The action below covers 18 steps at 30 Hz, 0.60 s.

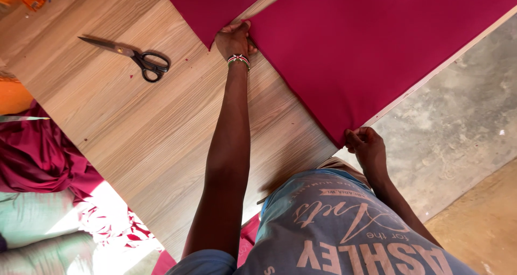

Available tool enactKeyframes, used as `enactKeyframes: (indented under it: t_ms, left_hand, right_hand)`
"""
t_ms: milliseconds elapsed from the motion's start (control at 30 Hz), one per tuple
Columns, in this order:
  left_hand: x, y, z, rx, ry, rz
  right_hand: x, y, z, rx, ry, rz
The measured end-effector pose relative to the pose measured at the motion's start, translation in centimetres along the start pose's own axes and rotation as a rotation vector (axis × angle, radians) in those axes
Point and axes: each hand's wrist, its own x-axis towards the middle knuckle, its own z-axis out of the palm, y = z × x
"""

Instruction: Fold a long strip of pink fabric in half lengthwise on a wooden workbench

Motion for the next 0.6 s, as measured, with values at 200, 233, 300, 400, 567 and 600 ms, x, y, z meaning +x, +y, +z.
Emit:
enactKeyframes:
  t_ms: [200, 233, 300, 400, 567, 600]
  left_hand:
    - [1.9, -2.0, 0.2, -0.030, -0.028, 0.046]
    - [2.0, -2.3, 0.2, -0.041, -0.036, 0.067]
    - [2.5, -2.9, 0.1, -0.039, -0.051, 0.109]
    - [2.2, -2.8, 0.2, -0.034, -0.016, 0.204]
    - [4.1, -5.1, 0.7, 0.196, 0.038, 0.350]
    - [5.0, -5.5, 0.0, 0.200, 0.031, 0.363]
  right_hand:
    - [-0.2, -0.2, -0.5, -0.002, -0.006, 0.004]
    - [-0.2, -0.1, -0.7, -0.017, 0.000, -0.002]
    - [0.6, 1.3, -0.8, -0.008, 0.004, -0.013]
    - [2.5, 3.9, -0.7, 0.054, 0.040, 0.015]
    - [4.1, 6.0, -0.6, 0.038, 0.024, 0.043]
    - [4.1, 6.2, -0.5, 0.052, 0.028, 0.039]
